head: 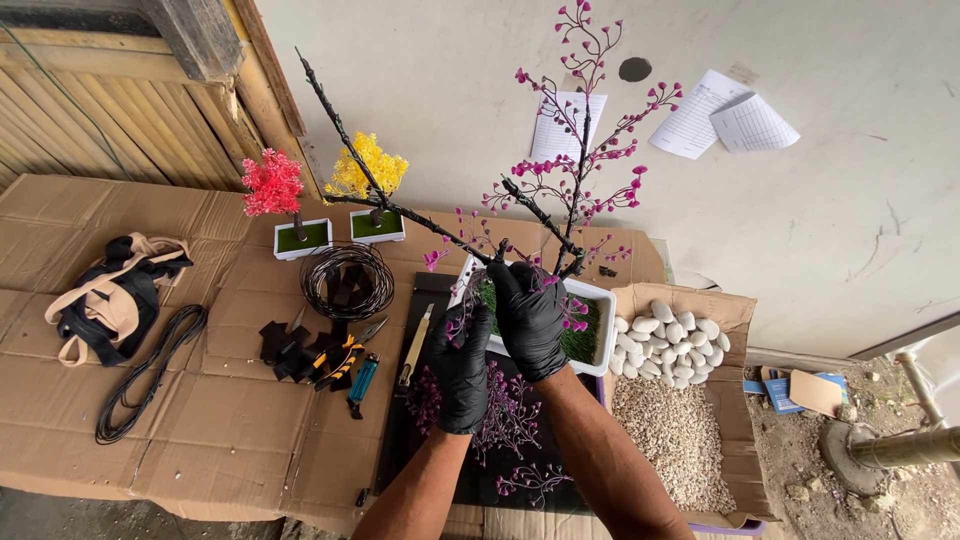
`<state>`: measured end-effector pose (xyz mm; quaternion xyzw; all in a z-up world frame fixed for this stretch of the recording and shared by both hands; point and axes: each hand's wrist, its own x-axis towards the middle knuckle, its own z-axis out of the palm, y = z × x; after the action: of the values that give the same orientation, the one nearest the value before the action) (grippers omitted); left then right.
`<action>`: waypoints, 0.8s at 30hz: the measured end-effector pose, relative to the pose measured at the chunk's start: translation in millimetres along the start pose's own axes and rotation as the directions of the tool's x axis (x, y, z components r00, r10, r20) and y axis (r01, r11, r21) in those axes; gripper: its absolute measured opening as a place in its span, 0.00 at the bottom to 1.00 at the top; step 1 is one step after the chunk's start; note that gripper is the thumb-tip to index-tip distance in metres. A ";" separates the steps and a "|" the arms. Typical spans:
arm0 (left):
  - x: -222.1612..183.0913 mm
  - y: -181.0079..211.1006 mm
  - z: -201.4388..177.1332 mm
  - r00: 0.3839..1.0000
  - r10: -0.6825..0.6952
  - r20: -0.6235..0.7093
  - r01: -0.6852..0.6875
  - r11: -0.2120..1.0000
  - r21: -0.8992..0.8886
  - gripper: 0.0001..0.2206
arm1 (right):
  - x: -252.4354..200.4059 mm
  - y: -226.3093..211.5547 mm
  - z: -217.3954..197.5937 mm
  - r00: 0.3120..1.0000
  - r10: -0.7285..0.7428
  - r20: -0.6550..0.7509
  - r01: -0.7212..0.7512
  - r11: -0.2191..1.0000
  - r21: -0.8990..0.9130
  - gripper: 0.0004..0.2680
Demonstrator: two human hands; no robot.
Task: Assembling an artificial decorative tree by manually attaching small purple flower clusters to its branches.
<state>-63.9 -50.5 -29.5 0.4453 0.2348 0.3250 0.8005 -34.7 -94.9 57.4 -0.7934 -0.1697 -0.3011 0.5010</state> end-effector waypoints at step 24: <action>-15.2 -13.7 -55.1 0.948 -0.029 0.317 -0.006 0.994 0.107 0.15 | -19.2 102.7 25.0 0.930 -0.346 0.121 0.354 0.762 -0.542 0.18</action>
<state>-106.6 -36.1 -67.2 0.5327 0.1222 0.2312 0.8049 17.0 -117.0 -34.1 -0.8605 -0.2230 -0.4199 0.1828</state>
